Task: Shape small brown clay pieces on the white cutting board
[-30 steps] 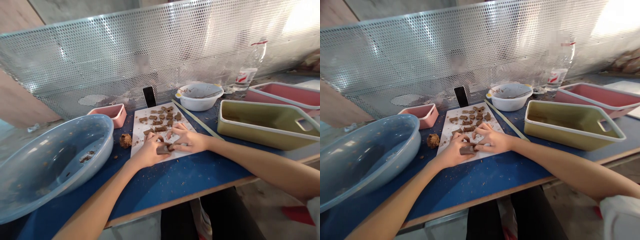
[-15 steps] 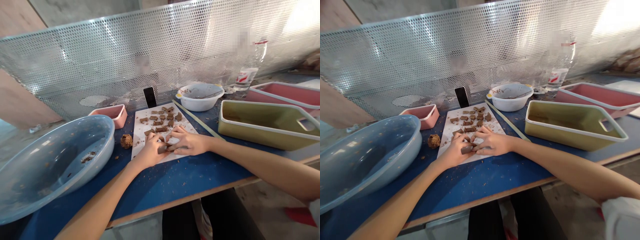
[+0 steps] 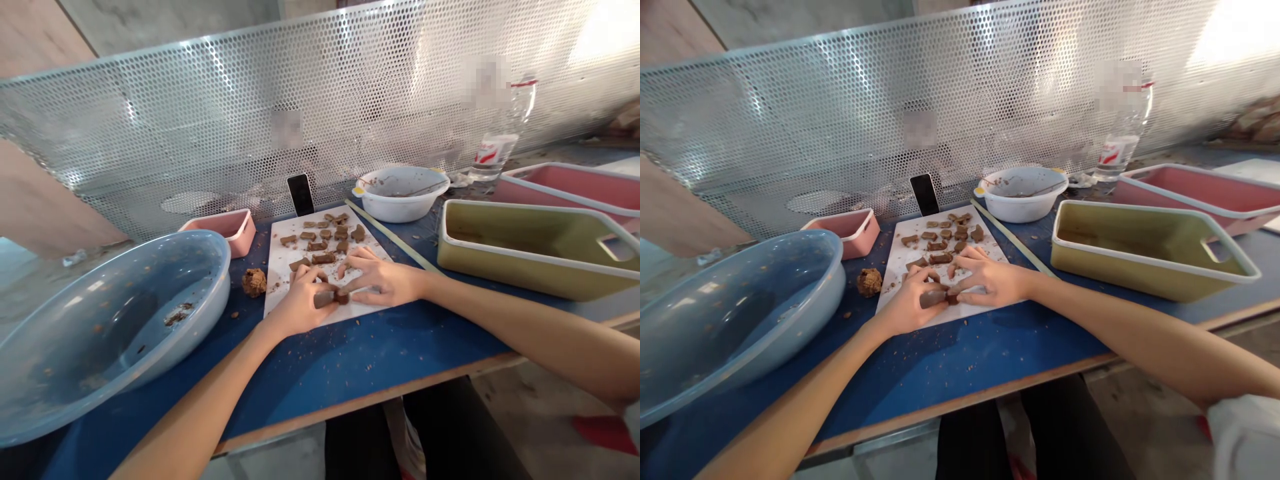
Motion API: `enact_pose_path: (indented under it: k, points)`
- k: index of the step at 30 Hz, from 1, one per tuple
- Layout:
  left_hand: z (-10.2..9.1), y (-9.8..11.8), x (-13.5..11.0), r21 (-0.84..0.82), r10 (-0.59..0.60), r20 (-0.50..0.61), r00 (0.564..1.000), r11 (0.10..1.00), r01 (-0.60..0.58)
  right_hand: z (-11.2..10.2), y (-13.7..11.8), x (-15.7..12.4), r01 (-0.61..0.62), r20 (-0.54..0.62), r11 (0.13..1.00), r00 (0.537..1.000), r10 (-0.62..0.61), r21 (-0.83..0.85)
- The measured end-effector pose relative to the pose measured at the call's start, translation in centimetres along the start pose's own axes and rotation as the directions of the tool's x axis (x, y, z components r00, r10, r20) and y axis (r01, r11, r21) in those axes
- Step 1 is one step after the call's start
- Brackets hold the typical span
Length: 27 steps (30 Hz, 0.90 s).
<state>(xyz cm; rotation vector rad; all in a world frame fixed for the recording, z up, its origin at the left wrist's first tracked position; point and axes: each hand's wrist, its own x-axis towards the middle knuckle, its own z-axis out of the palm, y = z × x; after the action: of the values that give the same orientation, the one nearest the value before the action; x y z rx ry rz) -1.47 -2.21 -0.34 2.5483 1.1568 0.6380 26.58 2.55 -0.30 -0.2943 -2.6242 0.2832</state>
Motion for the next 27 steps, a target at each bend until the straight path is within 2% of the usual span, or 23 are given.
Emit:
enact_pose_path:
  k: [7,12,17,22,27]
  points:
    - [0.9,0.0,0.2,0.019,-0.013,-0.066,0.998,1.0,0.014,0.3,-0.3,0.3,-0.017,0.066,1.0,0.998,0.018,-0.021]
    - [1.3,0.0,0.4,0.028,-0.018,-0.072,0.997,0.999,0.02,0.1,-0.3,0.3,-0.007,0.038,1.0,0.999,0.008,-0.024]
    - [1.2,0.1,0.4,0.021,-0.018,-0.073,0.997,1.0,0.019,0.2,-0.3,0.4,-0.012,0.075,1.0,0.997,0.013,-0.013]
    - [1.3,0.1,0.4,0.002,-0.009,-0.085,0.996,1.0,0.009,0.1,-0.3,0.3,-0.026,0.018,1.0,1.0,0.026,-0.004]
    - [1.2,0.0,0.4,0.004,-0.037,-0.077,0.996,0.999,0.038,0.2,0.2,0.1,-0.035,0.034,0.999,0.999,0.035,-0.006]
